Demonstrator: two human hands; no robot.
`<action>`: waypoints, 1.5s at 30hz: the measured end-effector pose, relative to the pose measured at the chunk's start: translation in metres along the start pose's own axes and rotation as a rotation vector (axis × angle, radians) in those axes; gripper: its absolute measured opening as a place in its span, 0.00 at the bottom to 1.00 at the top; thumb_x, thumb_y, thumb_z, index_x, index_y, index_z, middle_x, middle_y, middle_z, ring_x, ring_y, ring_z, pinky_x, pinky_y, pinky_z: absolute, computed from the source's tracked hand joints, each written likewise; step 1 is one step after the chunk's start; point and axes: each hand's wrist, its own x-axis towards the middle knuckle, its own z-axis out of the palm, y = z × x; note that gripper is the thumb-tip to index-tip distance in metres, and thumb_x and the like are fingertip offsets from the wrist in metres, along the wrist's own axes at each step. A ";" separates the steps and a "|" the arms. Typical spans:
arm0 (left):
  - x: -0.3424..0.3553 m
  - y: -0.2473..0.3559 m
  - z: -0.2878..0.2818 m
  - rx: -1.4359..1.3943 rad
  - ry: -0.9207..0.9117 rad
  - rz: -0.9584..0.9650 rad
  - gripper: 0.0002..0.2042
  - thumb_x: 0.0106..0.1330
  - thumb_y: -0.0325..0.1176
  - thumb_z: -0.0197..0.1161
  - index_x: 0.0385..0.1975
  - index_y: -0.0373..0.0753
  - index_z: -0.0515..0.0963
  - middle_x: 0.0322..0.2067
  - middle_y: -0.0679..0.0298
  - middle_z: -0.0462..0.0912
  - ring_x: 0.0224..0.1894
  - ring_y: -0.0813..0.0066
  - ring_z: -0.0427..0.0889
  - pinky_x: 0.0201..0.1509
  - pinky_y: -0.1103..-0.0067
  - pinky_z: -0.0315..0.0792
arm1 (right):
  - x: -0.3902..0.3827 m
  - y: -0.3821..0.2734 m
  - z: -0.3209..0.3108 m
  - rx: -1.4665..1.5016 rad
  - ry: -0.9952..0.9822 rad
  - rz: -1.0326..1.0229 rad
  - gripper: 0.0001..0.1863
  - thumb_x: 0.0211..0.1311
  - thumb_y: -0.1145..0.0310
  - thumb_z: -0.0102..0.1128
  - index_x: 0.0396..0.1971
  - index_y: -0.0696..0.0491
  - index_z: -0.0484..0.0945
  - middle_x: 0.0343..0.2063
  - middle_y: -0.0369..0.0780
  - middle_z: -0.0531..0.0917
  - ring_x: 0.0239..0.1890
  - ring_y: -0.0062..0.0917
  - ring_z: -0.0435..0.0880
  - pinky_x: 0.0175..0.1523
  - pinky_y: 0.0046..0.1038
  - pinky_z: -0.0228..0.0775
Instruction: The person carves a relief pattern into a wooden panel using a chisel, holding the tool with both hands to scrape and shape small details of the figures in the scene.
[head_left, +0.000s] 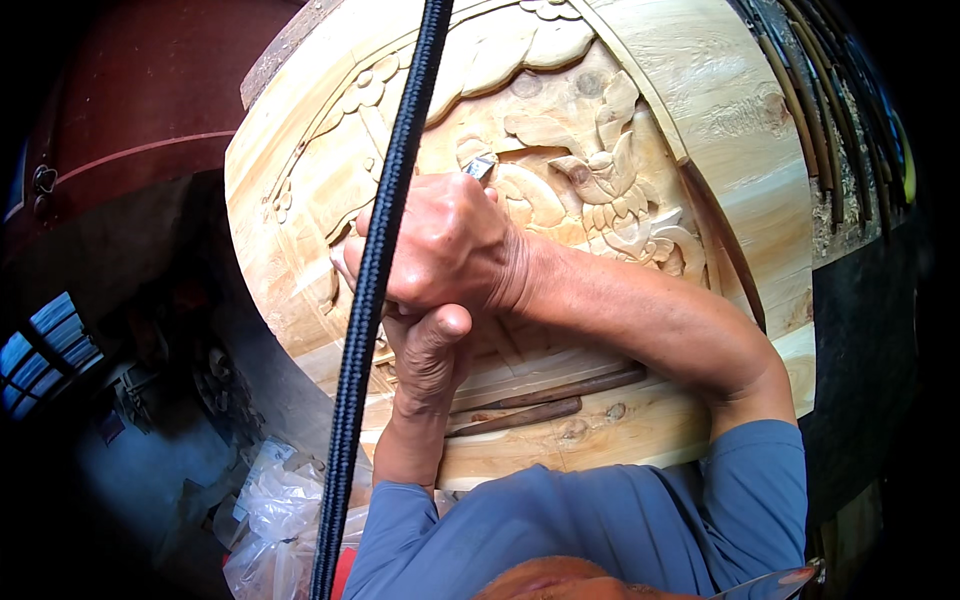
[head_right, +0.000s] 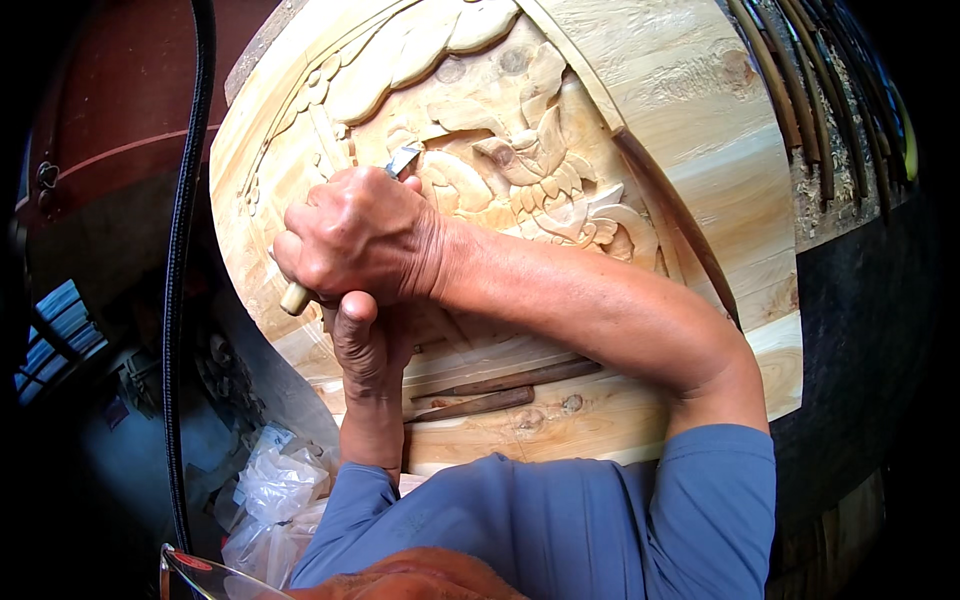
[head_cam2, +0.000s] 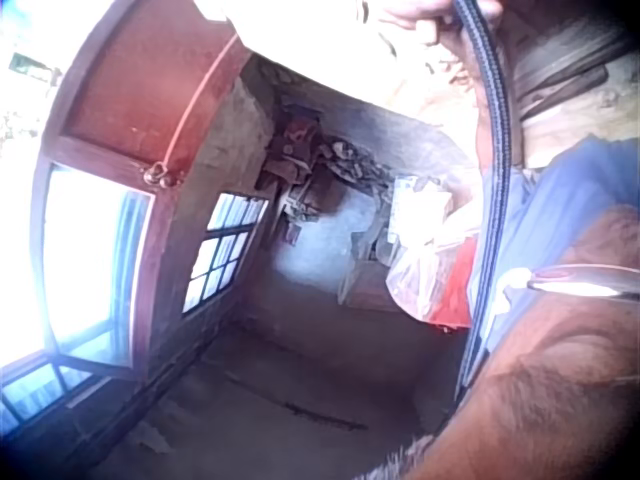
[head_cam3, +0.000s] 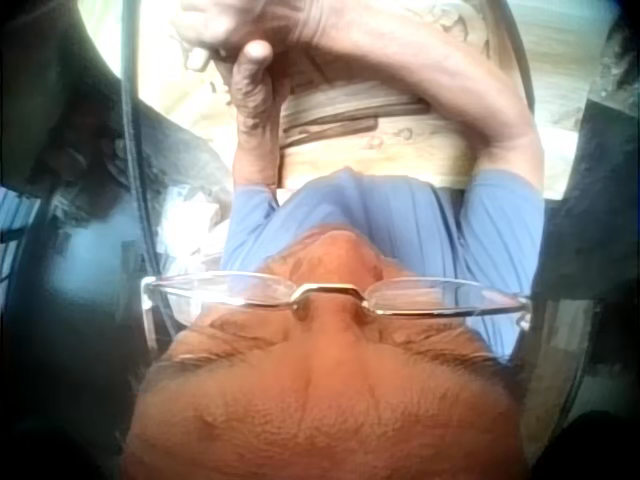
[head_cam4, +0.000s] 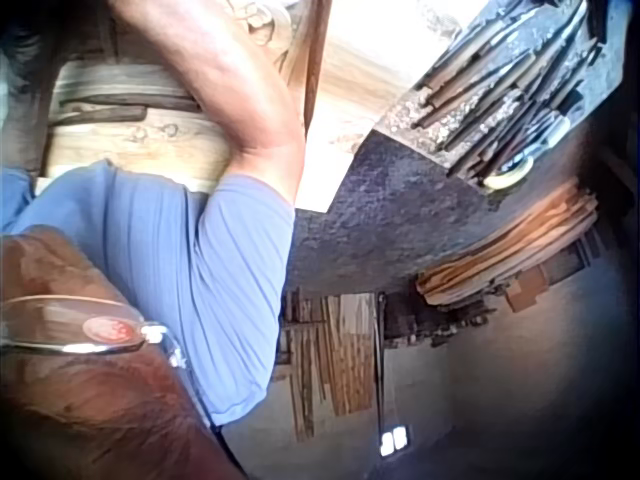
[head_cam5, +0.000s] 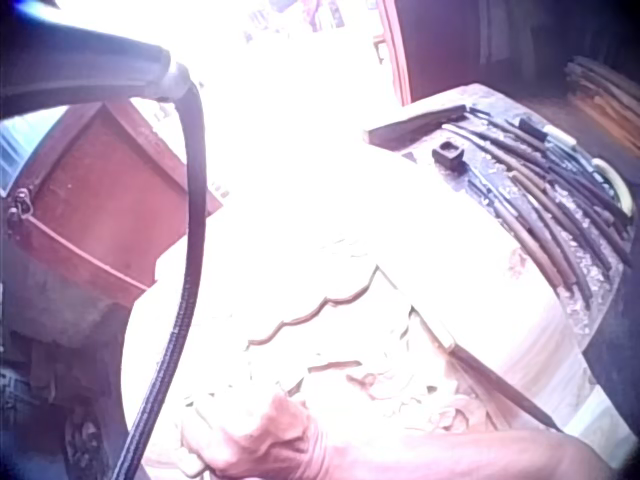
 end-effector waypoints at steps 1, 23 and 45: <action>-0.001 0.001 0.001 0.005 0.010 -0.003 0.59 0.56 0.55 0.86 0.82 0.36 0.56 0.78 0.43 0.64 0.81 0.47 0.64 0.87 0.58 0.58 | 0.000 0.000 0.000 0.003 0.003 0.000 0.10 0.44 0.64 0.70 0.18 0.45 0.74 0.17 0.30 0.70 0.19 0.23 0.81 0.21 0.29 0.73; 0.000 0.000 0.002 0.026 -0.004 -0.016 0.61 0.55 0.60 0.84 0.82 0.38 0.53 0.78 0.42 0.64 0.81 0.45 0.65 0.87 0.57 0.58 | 0.001 -0.001 -0.002 0.005 0.001 -0.011 0.10 0.44 0.66 0.70 0.18 0.46 0.75 0.16 0.32 0.70 0.18 0.25 0.80 0.21 0.31 0.71; 0.001 0.005 0.000 0.007 -0.027 -0.036 0.61 0.56 0.59 0.85 0.83 0.36 0.53 0.80 0.47 0.62 0.82 0.49 0.63 0.87 0.58 0.59 | 0.002 0.000 0.001 -0.009 0.032 -0.009 0.11 0.42 0.63 0.67 0.17 0.45 0.71 0.17 0.30 0.68 0.18 0.23 0.79 0.21 0.30 0.71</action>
